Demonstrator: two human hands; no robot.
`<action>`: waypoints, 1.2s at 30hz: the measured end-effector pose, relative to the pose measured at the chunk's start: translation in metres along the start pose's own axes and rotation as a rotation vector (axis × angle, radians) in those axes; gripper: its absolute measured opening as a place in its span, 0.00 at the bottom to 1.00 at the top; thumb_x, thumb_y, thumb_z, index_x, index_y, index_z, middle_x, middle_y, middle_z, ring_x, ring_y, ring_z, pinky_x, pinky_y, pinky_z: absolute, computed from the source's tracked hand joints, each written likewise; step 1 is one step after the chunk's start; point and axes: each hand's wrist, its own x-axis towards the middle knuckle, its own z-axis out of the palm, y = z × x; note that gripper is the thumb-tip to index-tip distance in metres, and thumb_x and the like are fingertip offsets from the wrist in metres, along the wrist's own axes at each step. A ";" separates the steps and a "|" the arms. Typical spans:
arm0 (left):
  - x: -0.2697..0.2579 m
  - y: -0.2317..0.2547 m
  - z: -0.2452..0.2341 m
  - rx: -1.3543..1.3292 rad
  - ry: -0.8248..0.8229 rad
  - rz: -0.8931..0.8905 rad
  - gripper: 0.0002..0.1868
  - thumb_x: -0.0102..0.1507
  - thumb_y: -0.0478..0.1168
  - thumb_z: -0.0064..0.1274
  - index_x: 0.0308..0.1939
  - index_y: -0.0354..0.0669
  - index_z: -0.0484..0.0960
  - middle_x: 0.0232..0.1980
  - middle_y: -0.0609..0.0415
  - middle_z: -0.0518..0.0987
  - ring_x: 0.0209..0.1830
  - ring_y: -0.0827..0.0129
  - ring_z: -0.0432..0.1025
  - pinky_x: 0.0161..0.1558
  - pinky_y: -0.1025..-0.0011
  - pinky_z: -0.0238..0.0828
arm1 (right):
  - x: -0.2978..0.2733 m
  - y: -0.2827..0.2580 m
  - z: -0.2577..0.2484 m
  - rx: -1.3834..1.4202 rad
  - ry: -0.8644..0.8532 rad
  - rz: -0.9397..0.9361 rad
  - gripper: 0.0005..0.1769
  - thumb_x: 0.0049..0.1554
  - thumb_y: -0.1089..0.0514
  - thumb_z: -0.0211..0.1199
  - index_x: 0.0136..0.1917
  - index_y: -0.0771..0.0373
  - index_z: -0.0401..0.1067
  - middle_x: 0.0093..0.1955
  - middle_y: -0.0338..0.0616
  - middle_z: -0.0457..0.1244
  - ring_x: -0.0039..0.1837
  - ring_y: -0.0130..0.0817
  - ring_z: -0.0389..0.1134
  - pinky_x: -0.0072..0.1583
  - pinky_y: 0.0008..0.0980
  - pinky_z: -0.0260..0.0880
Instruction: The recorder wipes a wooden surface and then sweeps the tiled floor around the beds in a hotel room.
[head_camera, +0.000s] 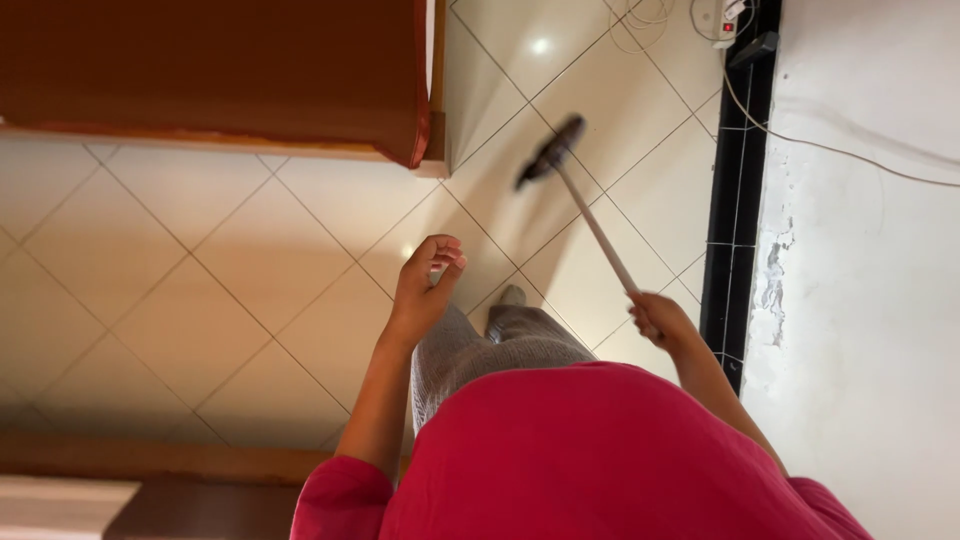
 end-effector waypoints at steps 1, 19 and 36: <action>0.009 -0.003 -0.005 0.004 -0.017 0.007 0.12 0.69 0.40 0.54 0.54 0.39 0.76 0.47 0.56 0.80 0.49 0.70 0.74 0.57 0.69 0.69 | 0.020 -0.018 0.025 0.018 0.006 -0.001 0.18 0.64 0.49 0.58 0.47 0.70 0.68 0.28 0.36 0.55 0.24 0.22 0.50 0.25 0.21 0.52; 0.233 -0.001 -0.150 0.122 -0.351 -0.004 0.12 0.68 0.40 0.54 0.53 0.39 0.77 0.47 0.54 0.80 0.49 0.69 0.74 0.57 0.69 0.69 | 0.087 0.024 0.123 0.719 0.003 0.241 0.13 0.65 0.55 0.55 0.53 0.68 0.73 0.30 0.41 0.62 0.26 0.21 0.60 0.29 0.17 0.64; 0.352 0.027 -0.052 -0.001 -0.731 0.188 0.12 0.68 0.39 0.55 0.54 0.39 0.76 0.44 0.58 0.79 0.44 0.75 0.74 0.46 0.74 0.69 | 0.031 -0.009 0.220 0.247 0.358 0.247 0.23 0.64 0.52 0.56 0.67 0.66 0.71 0.40 0.46 0.66 0.31 0.28 0.60 0.31 0.28 0.63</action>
